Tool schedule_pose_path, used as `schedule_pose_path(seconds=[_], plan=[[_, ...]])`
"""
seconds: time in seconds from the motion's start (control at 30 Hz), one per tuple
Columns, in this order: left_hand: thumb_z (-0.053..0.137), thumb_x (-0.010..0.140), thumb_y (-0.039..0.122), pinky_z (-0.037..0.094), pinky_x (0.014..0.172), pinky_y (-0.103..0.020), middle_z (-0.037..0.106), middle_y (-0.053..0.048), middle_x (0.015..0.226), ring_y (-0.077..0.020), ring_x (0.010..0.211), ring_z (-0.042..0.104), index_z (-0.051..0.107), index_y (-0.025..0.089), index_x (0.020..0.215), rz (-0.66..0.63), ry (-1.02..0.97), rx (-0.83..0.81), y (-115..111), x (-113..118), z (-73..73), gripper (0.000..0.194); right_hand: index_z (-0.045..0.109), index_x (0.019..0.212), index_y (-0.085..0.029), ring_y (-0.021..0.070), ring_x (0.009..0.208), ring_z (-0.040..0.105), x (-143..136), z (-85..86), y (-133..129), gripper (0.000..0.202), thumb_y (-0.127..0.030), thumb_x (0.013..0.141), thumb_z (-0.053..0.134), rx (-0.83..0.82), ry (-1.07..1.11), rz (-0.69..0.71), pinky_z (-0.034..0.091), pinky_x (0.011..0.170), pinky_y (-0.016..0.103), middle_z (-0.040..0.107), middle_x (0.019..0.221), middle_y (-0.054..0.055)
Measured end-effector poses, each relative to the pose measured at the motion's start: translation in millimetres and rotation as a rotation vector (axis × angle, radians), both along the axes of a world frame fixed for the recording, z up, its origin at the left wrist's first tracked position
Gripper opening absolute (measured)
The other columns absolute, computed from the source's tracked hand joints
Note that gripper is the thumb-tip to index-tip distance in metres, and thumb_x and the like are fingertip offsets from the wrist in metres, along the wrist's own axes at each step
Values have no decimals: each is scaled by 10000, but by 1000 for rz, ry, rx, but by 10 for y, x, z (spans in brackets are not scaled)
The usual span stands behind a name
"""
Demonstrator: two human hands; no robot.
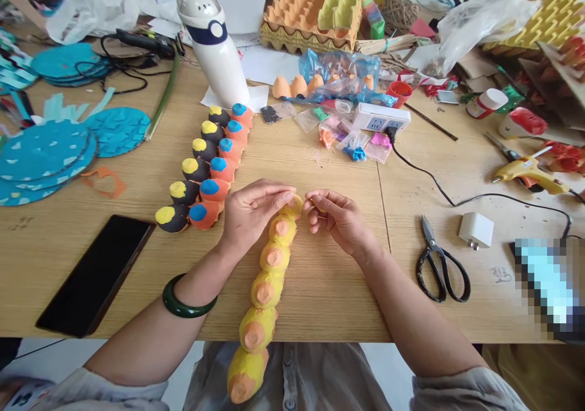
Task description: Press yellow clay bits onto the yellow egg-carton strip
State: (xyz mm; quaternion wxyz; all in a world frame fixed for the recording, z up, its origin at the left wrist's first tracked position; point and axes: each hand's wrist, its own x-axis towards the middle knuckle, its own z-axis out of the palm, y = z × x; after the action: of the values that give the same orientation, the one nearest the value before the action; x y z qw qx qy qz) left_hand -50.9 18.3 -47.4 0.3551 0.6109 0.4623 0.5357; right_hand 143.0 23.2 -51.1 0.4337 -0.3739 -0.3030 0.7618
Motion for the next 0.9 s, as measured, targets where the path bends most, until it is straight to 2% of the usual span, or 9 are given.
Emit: schedule_pose_path(seconds=[0.13, 0.27, 0.47, 0.6, 0.77, 0.9], plan=[[762, 894, 287, 614, 822, -299, 809, -10, 955, -172, 902, 741, 828, 270, 945, -30, 97, 76, 3, 10, -6, 85, 745, 903, -161, 93, 620, 623, -2, 0, -9, 323, -374, 709, 891, 18, -9, -18, 542, 500, 219, 725, 866, 15], [745, 912, 248, 601, 835, -295, 814, -5, 981, -161, 912, 739, 827, 275, 999, -38, 142, 164, 3, 7, 0, 123, 747, 898, -155, 80, 568, 548, -9, 11, -20, 291, -382, 745, 843, 29, -37, -22, 471, 451, 211, 679, 802, 3], [720, 930, 243, 607, 844, -293, 819, -7, 996, -162, 920, 743, 825, 263, 1017, -28, 205, 183, -7, 10, 29, 138, 726, 884, -157, 66, 514, 448, -22, 92, -45, 262, -408, 816, 758, 20, -25, 38, 313, 397, 201, 541, 718, -29], [714, 932, 238, 609, 841, -289, 820, -5, 994, -160, 916, 745, 824, 258, 1015, -28, 227, 205, -8, 17, 43, 139, 716, 903, -157, 53, 507, 374, -40, 120, -67, 246, -393, 837, 729, 20, -31, 28, 241, 411, 195, 440, 697, -52], [706, 933, 219, 605, 844, -288, 817, -3, 983, -162, 910, 742, 825, 261, 1006, -20, 240, 208, -16, 21, 57, 145, 692, 890, -174, 61, 489, 268, -47, 120, -63, 147, -306, 838, 657, 31, -25, 21, 239, 410, 204, 358, 654, -72], [696, 939, 215, 600, 860, -295, 814, -4, 991, -165, 923, 740, 821, 258, 1012, -27, 249, 212, -21, 19, 51, 151, 661, 824, -167, 63, 483, 261, -38, 145, -53, 196, -347, 875, 600, 8, -24, 18, 235, 405, 203, 335, 646, -70]])
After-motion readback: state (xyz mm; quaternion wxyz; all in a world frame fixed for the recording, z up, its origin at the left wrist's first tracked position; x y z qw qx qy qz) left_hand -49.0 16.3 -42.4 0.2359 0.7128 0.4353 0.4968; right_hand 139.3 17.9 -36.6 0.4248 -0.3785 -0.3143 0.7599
